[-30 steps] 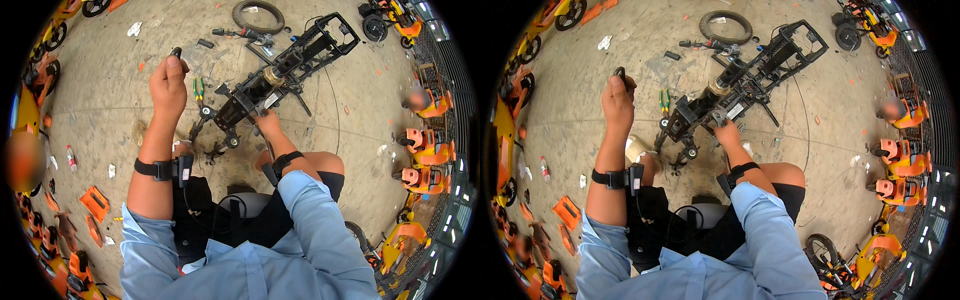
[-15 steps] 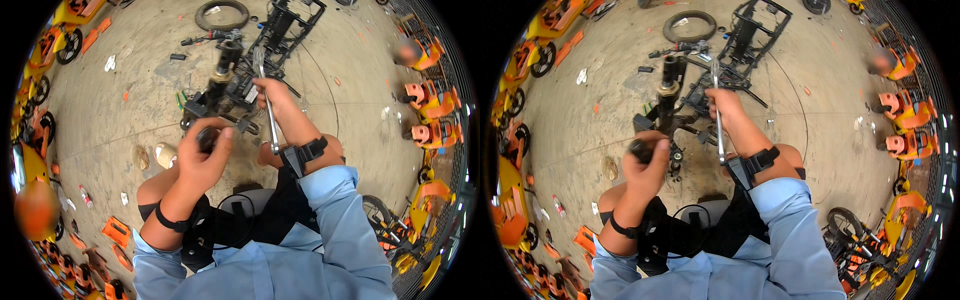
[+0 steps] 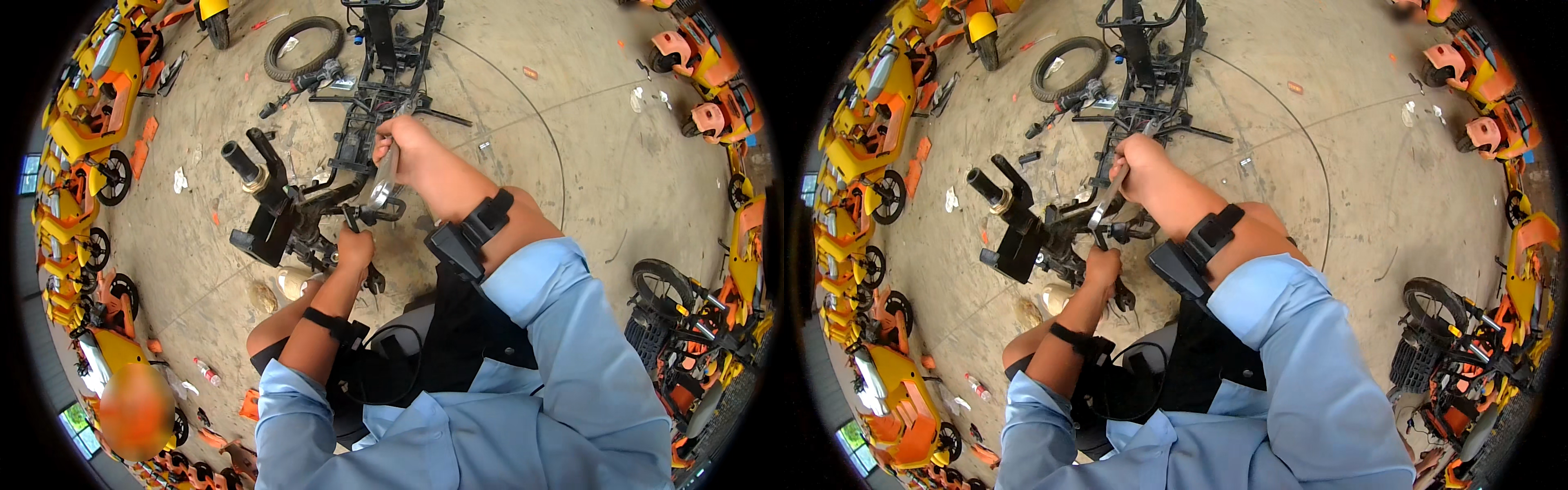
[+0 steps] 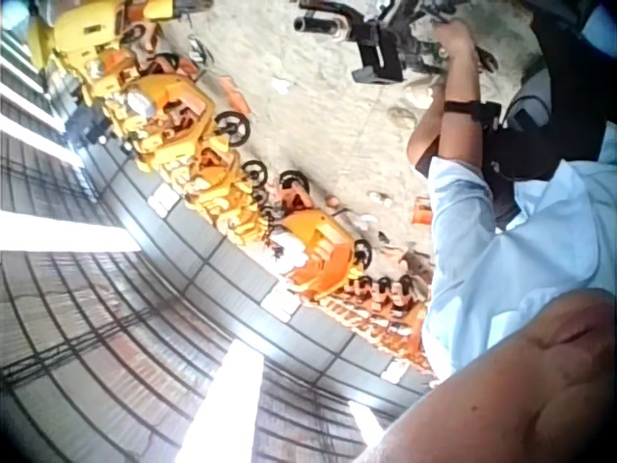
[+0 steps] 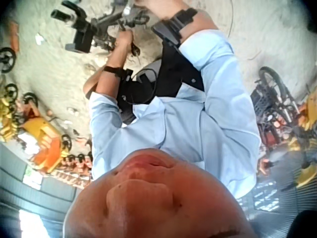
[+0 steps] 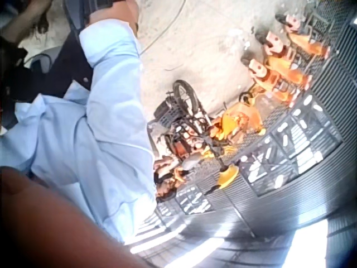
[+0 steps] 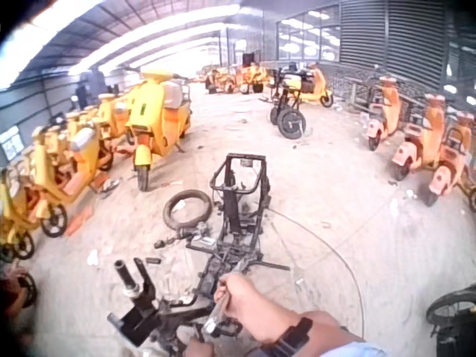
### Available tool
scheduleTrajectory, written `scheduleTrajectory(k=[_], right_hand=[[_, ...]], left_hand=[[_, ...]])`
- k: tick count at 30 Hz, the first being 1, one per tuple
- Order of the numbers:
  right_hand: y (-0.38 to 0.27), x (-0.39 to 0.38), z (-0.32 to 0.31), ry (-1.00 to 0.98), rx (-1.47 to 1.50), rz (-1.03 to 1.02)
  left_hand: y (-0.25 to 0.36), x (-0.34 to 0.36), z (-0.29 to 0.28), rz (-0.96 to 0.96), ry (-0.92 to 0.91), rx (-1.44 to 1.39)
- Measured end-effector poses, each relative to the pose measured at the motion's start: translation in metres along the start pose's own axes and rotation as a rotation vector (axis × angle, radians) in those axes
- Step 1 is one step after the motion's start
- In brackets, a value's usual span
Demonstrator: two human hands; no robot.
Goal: The person uses a wrench and their hands to disassemble and reassemble parts of a motorcycle chain and frame while sitting in a large warehouse.
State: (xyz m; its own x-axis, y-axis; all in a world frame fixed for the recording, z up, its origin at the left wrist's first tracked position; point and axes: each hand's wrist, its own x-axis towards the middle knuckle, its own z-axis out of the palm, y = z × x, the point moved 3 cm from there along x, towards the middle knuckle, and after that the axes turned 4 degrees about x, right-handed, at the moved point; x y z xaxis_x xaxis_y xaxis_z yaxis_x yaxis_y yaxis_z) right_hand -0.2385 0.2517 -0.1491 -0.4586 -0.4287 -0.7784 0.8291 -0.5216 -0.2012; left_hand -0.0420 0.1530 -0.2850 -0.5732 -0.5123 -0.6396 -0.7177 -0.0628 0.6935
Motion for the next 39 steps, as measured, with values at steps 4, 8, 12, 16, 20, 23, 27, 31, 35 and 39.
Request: scheduleTrajectory(k=[4, 8, 12, 16, 20, 23, 27, 31, 35, 39], right_hand=[[-0.008, 0.003, -0.005, 0.036, -0.015, -0.032], [-0.022, 0.01, -0.008, 0.009, -0.067, -0.043], [-0.026, 0.015, -0.002, 0.005, -0.105, -0.029], [-0.037, 0.021, -0.008, 0.098, -0.048, -0.073], [-0.039, 0.024, -0.011, 0.063, -0.054, -0.045], [-0.037, 0.019, -0.011, 0.092, -0.051, -0.058], [-0.022, 0.025, -0.011, 0.011, 0.033, -0.022], [-0.01, -0.003, -0.008, -0.108, -0.248, -0.011], [-0.002, -0.029, -0.011, -0.003, -0.446, 0.021], [0.02, -0.064, 0.002, -0.163, -0.53, 0.082]], left_hand=[[-0.004, 0.023, 0.006, -0.02, 0.074, -0.117], [-0.011, 0.037, 0.011, -0.011, 0.1, -0.148], [-0.055, 0.074, -0.004, 0.039, 0.19, 0.173], [-0.008, 0.041, 0.001, -0.091, 0.018, 0.302], [-0.006, 0.041, -0.015, -0.13, -0.065, 0.3], [0.01, 0.024, -0.013, -0.163, -0.118, 0.068], [0.062, -0.017, -0.016, -0.201, -0.233, -0.277], [0.1, -0.055, -0.033, -0.089, -0.256, -0.424], [0.147, -0.094, -0.049, 0.147, -0.247, -0.273], [0.155, -0.117, -0.066, 0.467, -0.057, -0.102]])
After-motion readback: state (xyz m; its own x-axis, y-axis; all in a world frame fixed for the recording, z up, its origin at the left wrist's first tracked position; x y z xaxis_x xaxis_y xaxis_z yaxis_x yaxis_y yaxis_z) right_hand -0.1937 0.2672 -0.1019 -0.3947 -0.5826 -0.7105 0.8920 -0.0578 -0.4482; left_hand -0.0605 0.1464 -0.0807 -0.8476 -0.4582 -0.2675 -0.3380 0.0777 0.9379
